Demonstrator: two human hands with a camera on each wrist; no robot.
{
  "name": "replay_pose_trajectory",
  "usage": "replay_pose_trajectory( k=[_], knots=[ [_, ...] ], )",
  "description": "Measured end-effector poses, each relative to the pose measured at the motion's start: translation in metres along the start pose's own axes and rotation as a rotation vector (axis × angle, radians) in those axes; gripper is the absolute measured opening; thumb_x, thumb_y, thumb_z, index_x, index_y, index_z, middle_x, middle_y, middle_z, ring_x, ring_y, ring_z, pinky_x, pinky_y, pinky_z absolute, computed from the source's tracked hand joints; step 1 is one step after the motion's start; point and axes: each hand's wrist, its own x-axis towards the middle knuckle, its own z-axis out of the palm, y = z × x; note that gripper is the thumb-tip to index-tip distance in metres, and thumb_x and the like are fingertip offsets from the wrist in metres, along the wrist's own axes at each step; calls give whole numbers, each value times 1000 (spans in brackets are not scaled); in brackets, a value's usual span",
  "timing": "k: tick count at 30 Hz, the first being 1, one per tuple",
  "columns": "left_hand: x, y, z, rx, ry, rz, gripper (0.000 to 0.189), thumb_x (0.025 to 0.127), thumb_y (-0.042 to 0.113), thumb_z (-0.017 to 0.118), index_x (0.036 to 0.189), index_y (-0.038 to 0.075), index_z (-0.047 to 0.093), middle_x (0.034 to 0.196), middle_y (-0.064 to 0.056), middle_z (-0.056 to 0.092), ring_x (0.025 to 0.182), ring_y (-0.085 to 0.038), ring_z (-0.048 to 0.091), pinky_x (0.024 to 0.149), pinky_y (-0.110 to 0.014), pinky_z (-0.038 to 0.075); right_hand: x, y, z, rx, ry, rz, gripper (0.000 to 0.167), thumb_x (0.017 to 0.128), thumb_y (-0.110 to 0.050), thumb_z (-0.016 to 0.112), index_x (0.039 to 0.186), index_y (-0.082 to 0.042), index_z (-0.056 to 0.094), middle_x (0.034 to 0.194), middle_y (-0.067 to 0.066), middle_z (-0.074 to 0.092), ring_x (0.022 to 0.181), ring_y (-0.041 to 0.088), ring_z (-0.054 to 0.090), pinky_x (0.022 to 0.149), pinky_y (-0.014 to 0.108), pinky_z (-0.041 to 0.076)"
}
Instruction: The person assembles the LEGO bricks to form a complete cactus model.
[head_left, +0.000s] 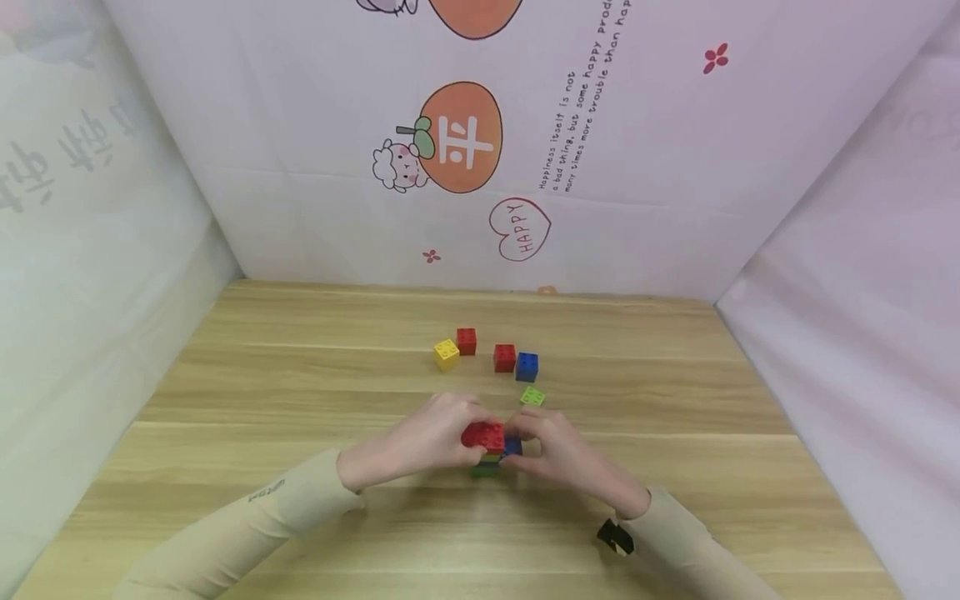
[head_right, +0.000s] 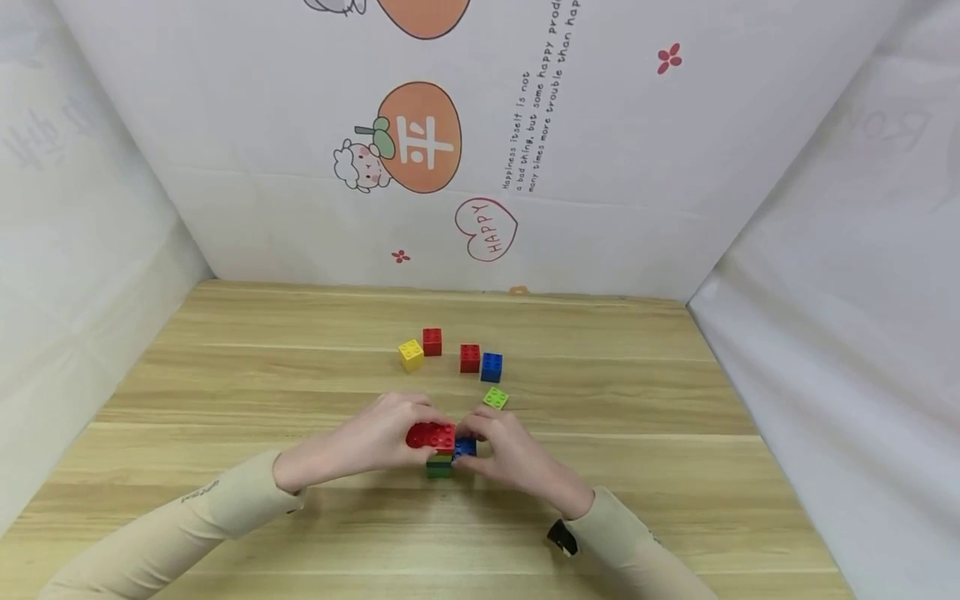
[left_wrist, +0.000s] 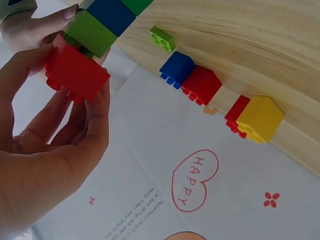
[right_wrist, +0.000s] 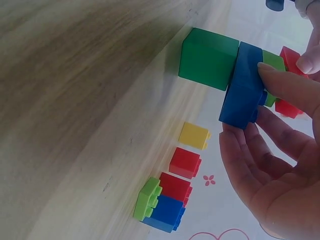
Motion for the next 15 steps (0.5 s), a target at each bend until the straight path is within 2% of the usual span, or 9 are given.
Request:
replay_pose_trajectory(
  k=[7, 15],
  knots=[
    [-2, -1, 1, 6, 24, -7, 36, 82, 10, 77, 118, 8, 72, 100, -4, 71, 82, -10, 57, 68, -12, 48, 1, 1, 1, -6, 3, 6, 28, 82, -19, 81, 108, -12, 71, 103, -1, 73, 93, 11, 69, 84, 28, 60],
    [-1, -2, 2, 8, 16, -16, 35, 82, 11, 77, 117, 8, 72, 100, -4, 70, 81, -10, 57, 67, -12, 48, 1, 3, 1, 4, 6, 11, 27, 82, -20, 80, 107, -13, 71, 102, -1, 73, 92, 10, 68, 84, 25, 59]
  ],
)
